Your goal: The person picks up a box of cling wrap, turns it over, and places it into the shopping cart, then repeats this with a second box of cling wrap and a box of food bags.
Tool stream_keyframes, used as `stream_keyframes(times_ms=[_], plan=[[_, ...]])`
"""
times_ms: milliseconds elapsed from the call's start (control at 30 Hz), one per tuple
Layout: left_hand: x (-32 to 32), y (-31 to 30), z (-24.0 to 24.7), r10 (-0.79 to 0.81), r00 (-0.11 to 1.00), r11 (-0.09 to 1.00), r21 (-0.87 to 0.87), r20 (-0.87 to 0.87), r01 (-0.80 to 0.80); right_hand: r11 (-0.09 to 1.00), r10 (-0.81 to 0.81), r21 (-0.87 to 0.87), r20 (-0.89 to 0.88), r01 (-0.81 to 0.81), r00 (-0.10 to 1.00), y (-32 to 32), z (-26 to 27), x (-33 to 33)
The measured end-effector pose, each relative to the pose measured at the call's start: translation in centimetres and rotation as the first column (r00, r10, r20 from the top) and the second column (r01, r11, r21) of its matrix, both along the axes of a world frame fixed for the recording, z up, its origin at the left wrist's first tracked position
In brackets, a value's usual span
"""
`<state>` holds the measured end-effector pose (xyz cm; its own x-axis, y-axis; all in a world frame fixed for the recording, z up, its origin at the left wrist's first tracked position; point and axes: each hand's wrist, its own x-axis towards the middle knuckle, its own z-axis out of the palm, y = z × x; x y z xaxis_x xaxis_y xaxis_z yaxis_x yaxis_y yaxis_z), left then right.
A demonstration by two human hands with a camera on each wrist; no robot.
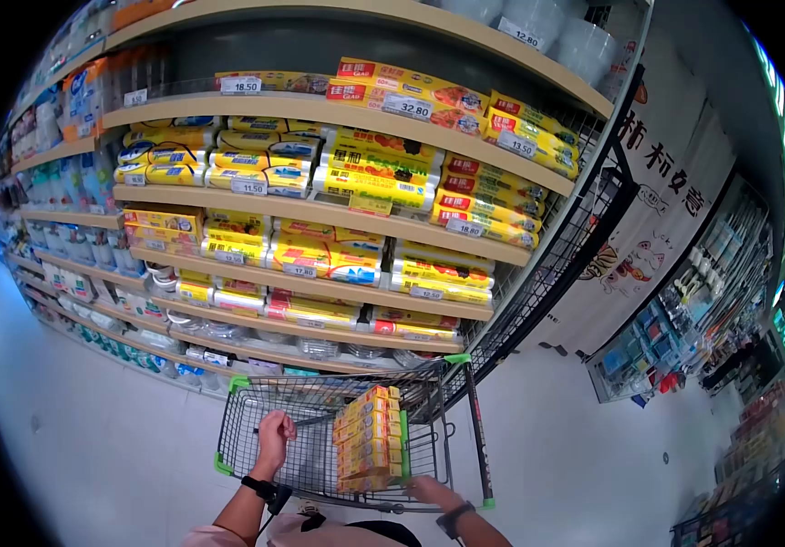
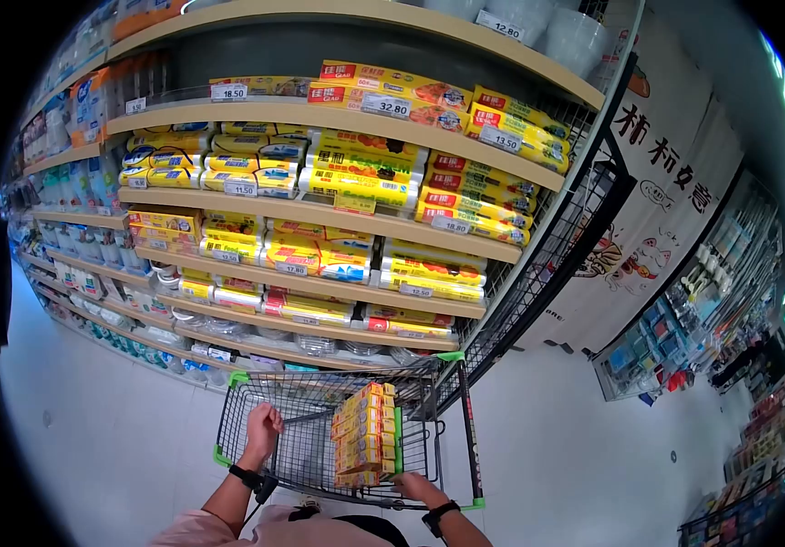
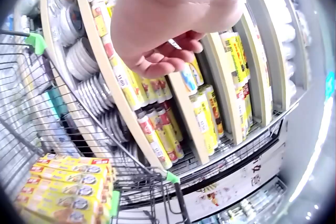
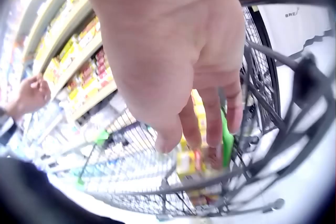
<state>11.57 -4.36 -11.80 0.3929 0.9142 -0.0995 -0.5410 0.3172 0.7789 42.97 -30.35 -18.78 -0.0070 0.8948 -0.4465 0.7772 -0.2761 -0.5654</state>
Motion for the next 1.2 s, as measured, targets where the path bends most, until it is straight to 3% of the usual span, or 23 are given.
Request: stream_keyframes(times_ms=[33,100,200,267,333,367,400,433,500,600,700,767,800,900,933,1133,1200], plan=[[0.1,0.7,1.3,-0.023,0.996,0.999,-0.025,0.091,0.025,0.998,-0.061,-0.010,-0.031,0.061,0.998,2.4,3.8,0.5],[0.2,2.4,3.6,-0.066,0.960,0.994,-0.063,0.273,0.086,0.971,-0.109,0.200,-0.116,0.131,0.987,6.9,7.0,3.7],[0.7,4.2,7.0,-0.071,0.946,0.996,-0.033,0.316,0.086,0.889,-0.240,0.375,-0.102,0.261,0.965,14.2,22.3,4.5],[0.9,5.6,7.9,-0.050,0.942,0.997,-0.042,0.333,0.068,0.733,-0.237,0.645,-0.056,0.216,0.970,18.6,30.1,5.6],[0.9,6.4,8.6,-0.028,0.948,0.999,-0.015,0.318,0.035,0.699,-0.317,0.696,0.098,0.163,0.943,22.5,38.8,5.3],[0.7,7.1,8.8,-0.016,0.951,1.000,-0.001,0.309,0.017,0.587,-0.288,0.809,0.160,0.042,0.944,24.4,42.1,5.6],[0.4,7.6,8.5,-0.031,0.954,1.000,0.003,0.298,0.031,0.563,-0.306,0.815,0.053,0.136,0.950,26.4,45.0,6.0],[0.2,7.8,8.4,-0.034,0.953,0.999,-0.024,0.302,0.043,0.499,-0.371,0.867,0.210,0.004,0.904,28.0,48.4,5.4],[-0.5,8.3,8.3,-0.035,0.951,0.995,-0.075,0.307,0.061,0.397,-0.318,0.915,0.208,-0.069,0.925,31.8,53.4,5.5],[-1.3,9.1,7.3,-0.038,0.959,0.996,-0.068,0.282,0.060,0.306,-0.443,0.930,0.330,-0.205,0.833,37.0,58.9,5.8],[-2.1,10.2,5.4,-0.014,0.950,0.994,-0.095,0.312,0.046,0.289,-0.506,0.920,0.382,-0.265,0.773,41.4,62.3,6.2],[-3.0,10.6,5.5,-0.045,0.933,0.997,-0.035,0.358,0.061,0.360,-0.498,0.917,0.346,-0.173,0.795,43.6,63.7,5.6],[-2.8,10.8,5.9,0.016,0.950,0.987,-0.154,0.312,0.034,0.389,-0.500,0.913,0.324,-0.126,0.803,44.5,64.6,5.3],[-2.9,11.7,4.2,0.028,0.937,0.974,-0.221,0.347,0.053,0.459,-0.589,0.857,0.492,-0.236,0.641,47.4,65.9,5.8],[-2.9,11.9,3.7,0.032,0.912,0.972,-0.226,0.409,0.067,0.512,-0.580,0.836,0.508,-0.200,0.637,48.2,66.3,5.8],[-3.0,12.9,4.2,0.002,0.931,0.980,-0.184,0.364,0.070,0.637,-0.518,0.765,0.513,-0.092,0.684,50.6,67.3,5.7],[-3.0,13.2,4.0,-0.011,0.924,0.977,-0.192,0.382,0.091,0.636,-0.506,0.753,0.570,-0.167,0.647,51.0,67.2,5.8]])
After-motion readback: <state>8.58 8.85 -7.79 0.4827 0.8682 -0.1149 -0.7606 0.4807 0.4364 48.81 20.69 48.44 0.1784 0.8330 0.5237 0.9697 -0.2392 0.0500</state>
